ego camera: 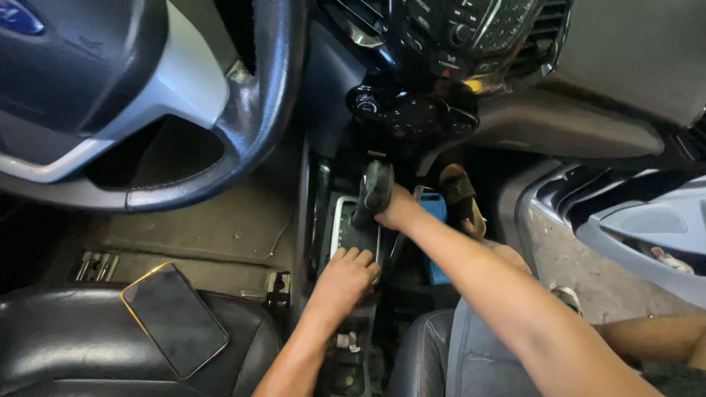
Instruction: The person installs a silver trim piece around the automatic gear shifter in a car. They repeatedly position and press the trim into place, adjusting its fit around the shifter lever and surrounding console area.
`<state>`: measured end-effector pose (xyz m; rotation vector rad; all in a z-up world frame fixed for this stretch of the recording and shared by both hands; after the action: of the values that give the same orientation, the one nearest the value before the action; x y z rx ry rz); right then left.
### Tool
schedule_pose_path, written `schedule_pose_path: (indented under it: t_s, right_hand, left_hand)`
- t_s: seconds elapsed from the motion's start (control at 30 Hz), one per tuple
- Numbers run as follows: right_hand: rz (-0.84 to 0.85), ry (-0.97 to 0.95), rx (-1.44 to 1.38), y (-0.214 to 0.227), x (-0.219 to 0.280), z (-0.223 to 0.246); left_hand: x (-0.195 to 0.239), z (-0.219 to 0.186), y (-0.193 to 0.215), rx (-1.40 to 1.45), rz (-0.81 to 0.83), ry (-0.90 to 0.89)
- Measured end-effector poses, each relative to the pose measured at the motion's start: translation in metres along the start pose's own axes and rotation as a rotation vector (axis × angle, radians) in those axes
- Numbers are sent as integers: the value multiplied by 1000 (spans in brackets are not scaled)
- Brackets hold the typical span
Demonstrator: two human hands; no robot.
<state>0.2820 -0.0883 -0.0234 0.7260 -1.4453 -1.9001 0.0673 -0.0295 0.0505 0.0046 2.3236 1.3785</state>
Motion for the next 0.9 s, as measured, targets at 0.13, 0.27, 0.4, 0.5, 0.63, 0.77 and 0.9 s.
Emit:
schedule_pose_path:
  t_s: [0.13,0.27,0.4,0.5,0.63,0.77,0.9]
  right_hand:
    - [2,-128,41,10,6,12]
    - [180,-119,28,-4,-7,3]
    - [266,-73,15,-12,-18,-12]
    - [251,-78,-44,-11,-12,-6]
    - [-174,-108,-79,36,16,31]
    - [-657,-251,297,85,96,62]
    - [-415,-739,-246,40,128,25]
  left_hand:
    - [-3,3,-11,-69,16,71]
    - [-2,4,-18,-59,17,8]
    - [-4,2,-16,-63,33,-12]
    - [-5,-3,-3,-51,26,-22]
    - [-12,38,-12,-111,456,243]
    - [-4,93,70,215,-473,716]
    - [15,119,28,210,-168,1110]
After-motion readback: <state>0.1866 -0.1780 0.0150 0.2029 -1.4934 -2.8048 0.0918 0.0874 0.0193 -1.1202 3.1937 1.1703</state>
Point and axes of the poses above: each hand's wrist, its own x-axis away from the middle knuckle, its own y-axis out of the back of the hand, z = x × y, the point moved 9 cm from there along -x, towards the middle knuckle, and after that the axes turned 10 degrees about y, right-handed, at the moved point
